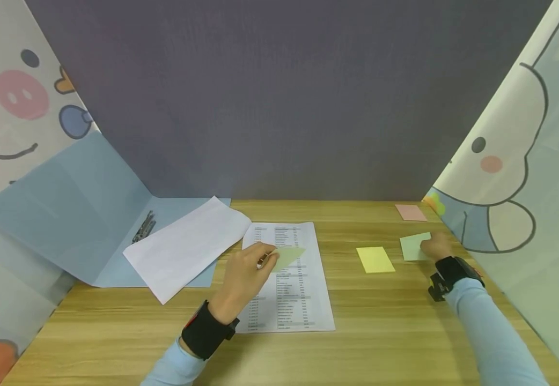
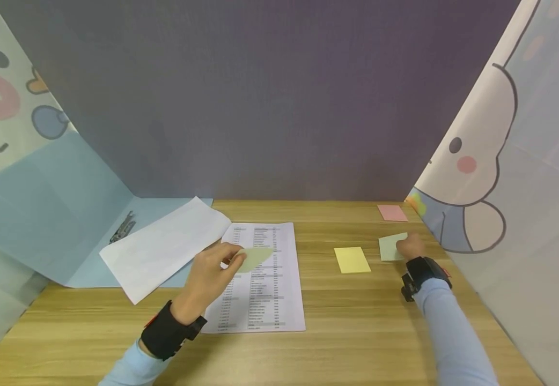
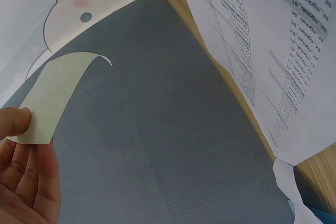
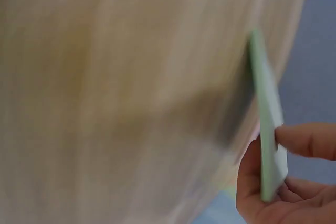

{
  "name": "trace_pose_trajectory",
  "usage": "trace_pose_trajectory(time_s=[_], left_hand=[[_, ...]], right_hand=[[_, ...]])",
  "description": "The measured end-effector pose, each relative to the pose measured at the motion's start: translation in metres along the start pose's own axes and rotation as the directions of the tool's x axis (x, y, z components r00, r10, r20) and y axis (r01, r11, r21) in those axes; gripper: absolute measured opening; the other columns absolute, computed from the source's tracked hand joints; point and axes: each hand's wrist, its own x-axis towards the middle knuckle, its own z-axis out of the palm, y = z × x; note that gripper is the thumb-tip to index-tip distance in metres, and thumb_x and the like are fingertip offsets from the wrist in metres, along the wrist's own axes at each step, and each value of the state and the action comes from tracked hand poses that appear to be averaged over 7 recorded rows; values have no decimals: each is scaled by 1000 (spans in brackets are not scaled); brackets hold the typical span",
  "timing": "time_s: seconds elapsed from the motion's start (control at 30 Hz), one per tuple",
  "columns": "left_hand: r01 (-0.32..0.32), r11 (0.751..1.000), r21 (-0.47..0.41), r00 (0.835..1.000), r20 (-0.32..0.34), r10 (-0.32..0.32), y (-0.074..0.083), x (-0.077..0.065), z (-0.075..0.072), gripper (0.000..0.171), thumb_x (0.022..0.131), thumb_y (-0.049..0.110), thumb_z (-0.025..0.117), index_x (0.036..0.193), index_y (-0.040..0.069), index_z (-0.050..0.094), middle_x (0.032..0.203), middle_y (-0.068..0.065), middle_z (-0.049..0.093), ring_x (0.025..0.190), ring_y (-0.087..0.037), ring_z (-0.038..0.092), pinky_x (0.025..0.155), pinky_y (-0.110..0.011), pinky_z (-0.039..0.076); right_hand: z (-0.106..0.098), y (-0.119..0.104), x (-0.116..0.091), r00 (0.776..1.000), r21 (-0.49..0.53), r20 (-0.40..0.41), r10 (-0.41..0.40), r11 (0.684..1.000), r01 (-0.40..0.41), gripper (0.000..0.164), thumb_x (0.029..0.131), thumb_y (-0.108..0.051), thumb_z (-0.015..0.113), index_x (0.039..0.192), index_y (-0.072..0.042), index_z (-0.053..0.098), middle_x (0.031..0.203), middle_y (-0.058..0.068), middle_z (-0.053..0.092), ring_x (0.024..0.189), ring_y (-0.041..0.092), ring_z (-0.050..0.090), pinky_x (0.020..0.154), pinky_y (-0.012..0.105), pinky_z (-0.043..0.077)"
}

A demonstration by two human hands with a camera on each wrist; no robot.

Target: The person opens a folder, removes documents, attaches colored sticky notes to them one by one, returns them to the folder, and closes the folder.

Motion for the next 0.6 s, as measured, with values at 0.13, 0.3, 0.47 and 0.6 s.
trace_pose_trajectory(time_s=[0.13, 0.3, 0.47, 0.6], left_hand=[[-6, 1000, 0, 1000, 0, 6, 0, -2, 0, 7, 78, 5, 70, 83, 8, 69, 79, -2, 70, 62, -10, 63, 55, -18, 50], [-7, 1000, 11, 1000, -3, 7, -1, -2, 0, 7, 77, 5, 70, 83, 9, 69, 78, -1, 70, 61, -9, 63, 54, -18, 49], [3, 1000, 3, 1000, 0, -3, -1, -3, 2, 8, 77, 4, 70, 83, 9, 69, 78, -1, 70, 63, -10, 63, 55, -18, 50], [7, 1000, 7, 1000, 6, -7, -1, -4, 3, 8, 77, 5, 70, 83, 9, 69, 78, 0, 69, 64, -10, 64, 55, -19, 50]], right_hand=[[0, 16, -1, 998, -83, 38, 44, 996, -41, 58, 68, -4, 44, 117, 28, 39, 117, 48, 39, 92, 52, 48, 79, 60, 43], [2, 24, 3, 999, -160, 38, 2, 987, 4, 48, 67, -5, 50, 103, 27, 48, 105, 45, 48, 84, 51, 52, 70, 55, 46], [6, 23, 3, 999, -184, 51, 15, 983, -5, 52, 69, -6, 47, 109, 26, 46, 111, 45, 47, 94, 57, 48, 75, 58, 45], [9, 22, 2, 998, -210, 58, 20, 978, -8, 49, 71, -5, 45, 110, 25, 46, 110, 43, 48, 94, 56, 49, 78, 58, 44]])
